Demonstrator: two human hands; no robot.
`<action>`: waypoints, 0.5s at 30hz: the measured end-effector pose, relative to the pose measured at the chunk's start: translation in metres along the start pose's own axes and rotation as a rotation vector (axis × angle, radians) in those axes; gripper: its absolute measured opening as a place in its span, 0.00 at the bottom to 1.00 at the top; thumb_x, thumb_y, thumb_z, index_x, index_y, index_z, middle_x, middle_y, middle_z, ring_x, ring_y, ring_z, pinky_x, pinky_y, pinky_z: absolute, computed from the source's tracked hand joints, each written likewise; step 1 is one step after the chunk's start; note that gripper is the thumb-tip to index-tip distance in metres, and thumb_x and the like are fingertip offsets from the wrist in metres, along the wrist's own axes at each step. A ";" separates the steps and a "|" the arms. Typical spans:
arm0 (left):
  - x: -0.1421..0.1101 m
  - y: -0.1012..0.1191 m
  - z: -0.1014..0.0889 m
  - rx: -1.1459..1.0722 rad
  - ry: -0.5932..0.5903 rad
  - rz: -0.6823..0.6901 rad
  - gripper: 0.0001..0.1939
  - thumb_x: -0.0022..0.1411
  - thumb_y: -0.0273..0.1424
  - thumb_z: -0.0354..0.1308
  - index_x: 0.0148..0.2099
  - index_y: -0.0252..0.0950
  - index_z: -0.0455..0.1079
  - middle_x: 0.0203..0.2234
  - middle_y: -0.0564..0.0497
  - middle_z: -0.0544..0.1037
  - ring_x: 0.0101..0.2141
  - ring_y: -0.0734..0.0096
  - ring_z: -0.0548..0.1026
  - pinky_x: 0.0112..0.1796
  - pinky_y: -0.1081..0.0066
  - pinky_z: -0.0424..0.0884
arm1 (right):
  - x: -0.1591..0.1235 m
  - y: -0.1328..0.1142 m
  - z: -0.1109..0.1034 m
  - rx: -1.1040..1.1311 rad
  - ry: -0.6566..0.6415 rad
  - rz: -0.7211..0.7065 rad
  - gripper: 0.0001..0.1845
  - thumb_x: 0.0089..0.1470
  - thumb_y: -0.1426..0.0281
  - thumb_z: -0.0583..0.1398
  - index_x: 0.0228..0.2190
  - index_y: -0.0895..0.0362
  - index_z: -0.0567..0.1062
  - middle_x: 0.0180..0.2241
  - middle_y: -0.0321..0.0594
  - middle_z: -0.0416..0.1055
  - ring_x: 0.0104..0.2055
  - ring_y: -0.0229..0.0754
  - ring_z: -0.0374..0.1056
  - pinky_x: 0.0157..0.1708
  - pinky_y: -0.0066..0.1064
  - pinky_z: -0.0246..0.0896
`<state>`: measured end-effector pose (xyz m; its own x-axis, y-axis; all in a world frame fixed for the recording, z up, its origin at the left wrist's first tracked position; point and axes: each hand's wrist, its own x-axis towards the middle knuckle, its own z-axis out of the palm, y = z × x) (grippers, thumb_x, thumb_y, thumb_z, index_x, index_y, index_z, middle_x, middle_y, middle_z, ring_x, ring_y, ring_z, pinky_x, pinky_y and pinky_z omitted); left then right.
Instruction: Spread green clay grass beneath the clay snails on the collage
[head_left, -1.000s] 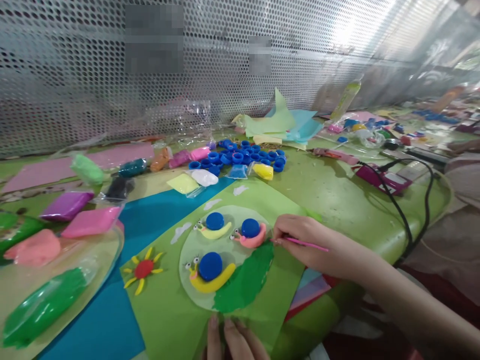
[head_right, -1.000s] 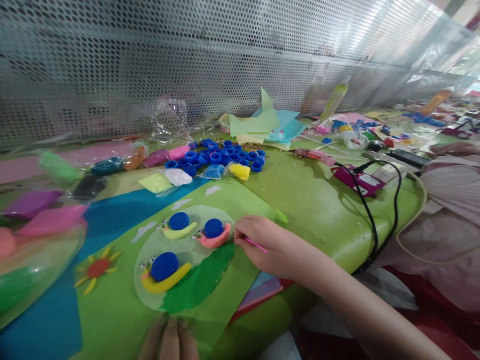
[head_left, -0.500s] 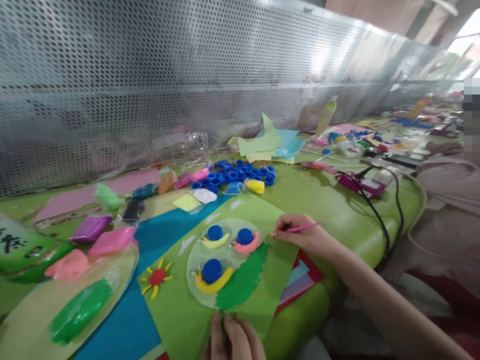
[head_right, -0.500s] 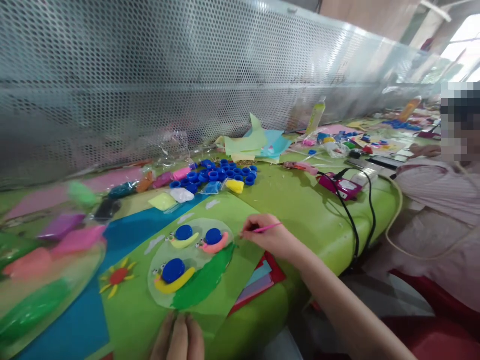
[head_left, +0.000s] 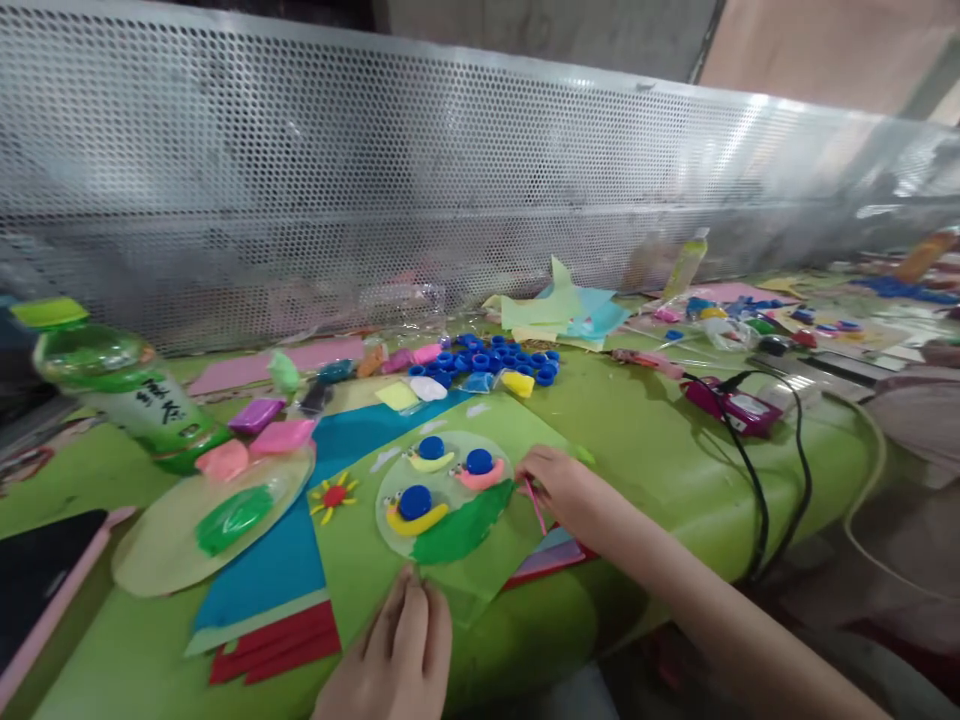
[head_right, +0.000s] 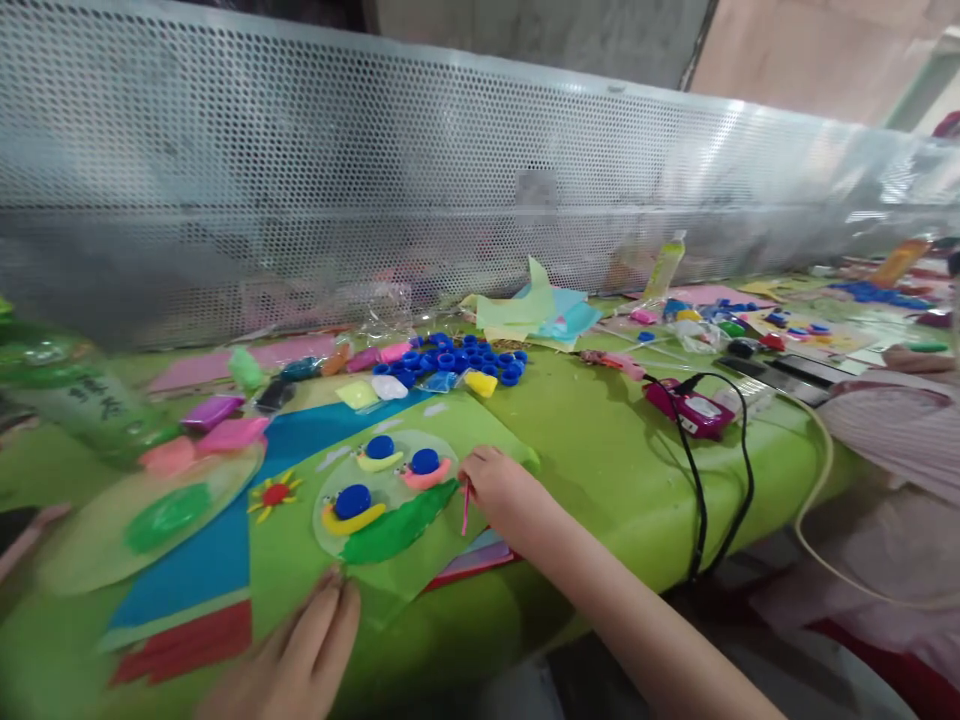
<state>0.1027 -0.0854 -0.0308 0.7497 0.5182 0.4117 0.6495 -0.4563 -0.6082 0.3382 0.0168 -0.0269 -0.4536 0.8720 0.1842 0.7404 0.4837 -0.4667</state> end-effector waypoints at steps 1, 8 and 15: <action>0.000 0.003 0.002 0.011 0.014 -0.017 0.18 0.50 0.13 0.43 0.42 0.26 0.65 0.33 0.41 0.76 0.35 0.63 0.77 0.30 0.73 0.75 | 0.002 0.000 0.002 -0.013 -0.006 -0.001 0.09 0.58 0.67 0.57 0.37 0.60 0.71 0.38 0.39 0.69 0.38 0.39 0.67 0.38 0.37 0.65; -0.005 0.013 0.012 0.059 0.069 -0.055 0.14 0.51 0.15 0.48 0.41 0.25 0.66 0.33 0.40 0.73 0.36 0.60 0.76 0.32 0.71 0.75 | 0.001 -0.001 -0.004 -0.006 -0.007 -0.022 0.09 0.59 0.66 0.56 0.36 0.60 0.71 0.36 0.38 0.70 0.34 0.37 0.68 0.34 0.34 0.66; -0.010 0.017 0.014 0.067 0.078 -0.082 0.12 0.53 0.18 0.49 0.41 0.26 0.67 0.34 0.41 0.73 0.37 0.60 0.76 0.34 0.70 0.76 | 0.000 0.006 -0.011 0.077 0.186 -0.007 0.08 0.58 0.69 0.56 0.30 0.60 0.70 0.30 0.35 0.68 0.32 0.35 0.66 0.32 0.31 0.64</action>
<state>0.1047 -0.0878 -0.0545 0.7036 0.4929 0.5118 0.7011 -0.3641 -0.6131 0.3485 0.0205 -0.0199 -0.3535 0.8711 0.3408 0.6946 0.4885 -0.5281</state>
